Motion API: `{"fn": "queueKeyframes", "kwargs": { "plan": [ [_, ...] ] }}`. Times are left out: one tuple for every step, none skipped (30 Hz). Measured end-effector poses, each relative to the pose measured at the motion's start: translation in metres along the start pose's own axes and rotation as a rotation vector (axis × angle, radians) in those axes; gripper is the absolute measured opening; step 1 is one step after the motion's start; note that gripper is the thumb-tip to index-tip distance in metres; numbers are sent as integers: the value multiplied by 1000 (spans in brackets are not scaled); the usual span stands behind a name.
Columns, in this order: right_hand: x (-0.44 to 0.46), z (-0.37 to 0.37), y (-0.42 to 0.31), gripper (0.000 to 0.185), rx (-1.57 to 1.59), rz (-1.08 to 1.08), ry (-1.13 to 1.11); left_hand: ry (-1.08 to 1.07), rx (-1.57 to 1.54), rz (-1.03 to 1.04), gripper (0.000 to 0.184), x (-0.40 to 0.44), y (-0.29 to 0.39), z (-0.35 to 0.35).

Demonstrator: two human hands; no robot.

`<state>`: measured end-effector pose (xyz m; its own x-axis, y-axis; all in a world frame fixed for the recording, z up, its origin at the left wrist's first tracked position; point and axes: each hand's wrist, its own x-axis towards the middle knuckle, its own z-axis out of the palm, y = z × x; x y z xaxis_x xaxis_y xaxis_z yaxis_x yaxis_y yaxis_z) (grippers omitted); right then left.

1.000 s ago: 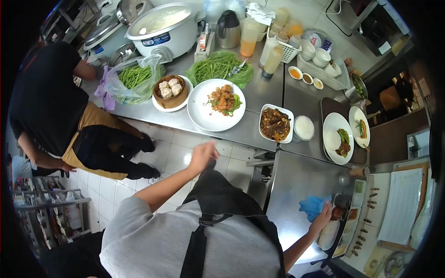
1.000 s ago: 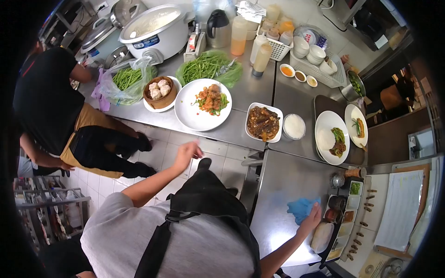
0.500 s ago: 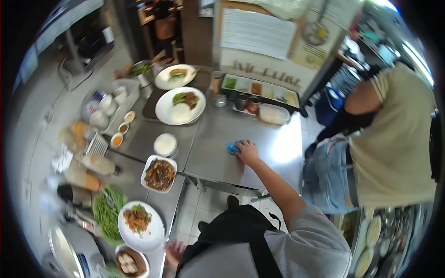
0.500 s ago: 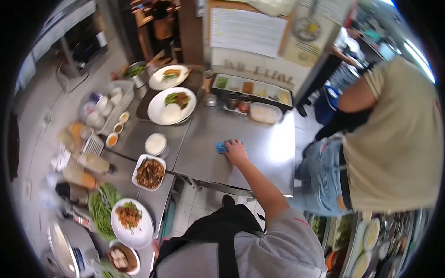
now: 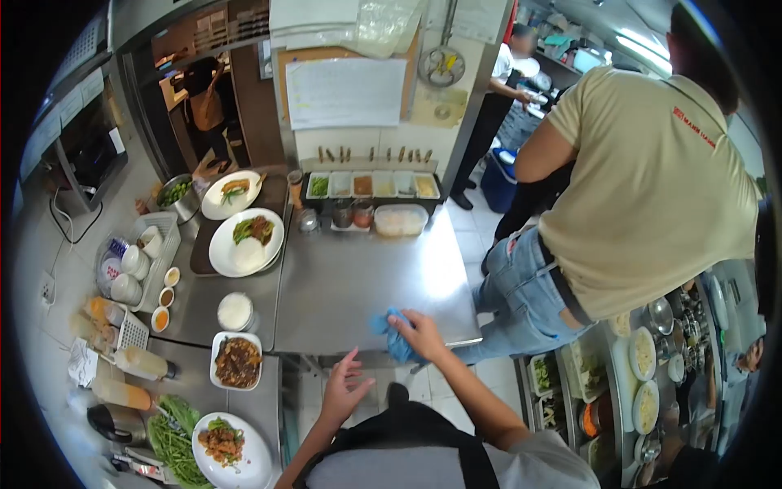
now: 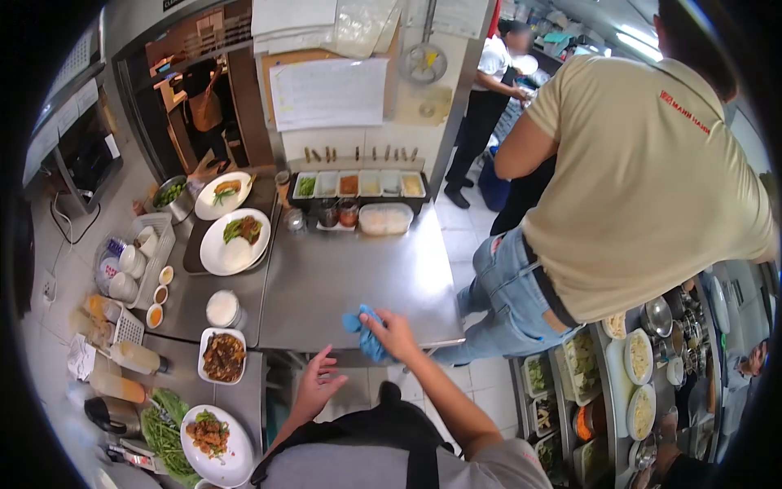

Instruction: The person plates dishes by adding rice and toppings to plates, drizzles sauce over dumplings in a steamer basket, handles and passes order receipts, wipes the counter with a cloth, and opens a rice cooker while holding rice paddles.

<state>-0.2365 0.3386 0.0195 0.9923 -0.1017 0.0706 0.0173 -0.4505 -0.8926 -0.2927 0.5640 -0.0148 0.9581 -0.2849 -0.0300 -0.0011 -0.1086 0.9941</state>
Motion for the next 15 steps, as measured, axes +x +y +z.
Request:
{"fn": "queueKeyframes", "kwargs": {
  "plan": [
    [-6, -4, -6, 39, 30, 19, -12, -24, -8, 28, 67, 15, 2, 14],
    [-12, -6, -10, 39, 61, 37, -27, -45, -15, 55, 71, 31, 2, 29],
    [-17, -4, -9, 38, 81, -26, -31, -61, -181, 59, 59, 51, -14, 47],
    [-20, -4, -5, 36, 102, -90, -34, -80, -181, 24, 52, 63, -9, 52],
    [-20, -9, -1, 34, 144, -75, -23, -99, -181, -11, 45, 74, -2, 56],
    [-15, -15, 4, 32, 186, -63, -15, -114, -179, -45, 39, 86, 5, 59],
    [-6, -23, 5, 31, 229, -48, -12, -104, -154, -40, 35, 94, 14, 62],
    [2, -31, 1, 29, 196, -86, 3, -92, -128, -42, 32, 97, 23, 64],
    [8, -39, -4, 28, 168, -119, 18, -82, -102, -50, 28, 98, 29, 66],
    [13, -46, -5, 27, 140, -146, 37, -76, -75, -62, 25, 100, 31, 69],
    [21, -52, -1, 27, 95, -164, 62, -54, -148, -63, 23, 105, 25, 72],
    [30, -57, 3, 28, 50, -176, 85, -34, -222, -71, 22, 108, 14, 72],
    [38, -62, 8, 29, 5, -184, 105, -12, -297, -82, 20, 108, 5, 70],
    [47, -69, 13, 30, 44, -130, 155, 67, -233, -73, 19, 106, -2, 66],
    [56, -77, 17, 31, 80, -74, 204, 145, -170, -67, 17, 102, -9, 60]
  ]
}}
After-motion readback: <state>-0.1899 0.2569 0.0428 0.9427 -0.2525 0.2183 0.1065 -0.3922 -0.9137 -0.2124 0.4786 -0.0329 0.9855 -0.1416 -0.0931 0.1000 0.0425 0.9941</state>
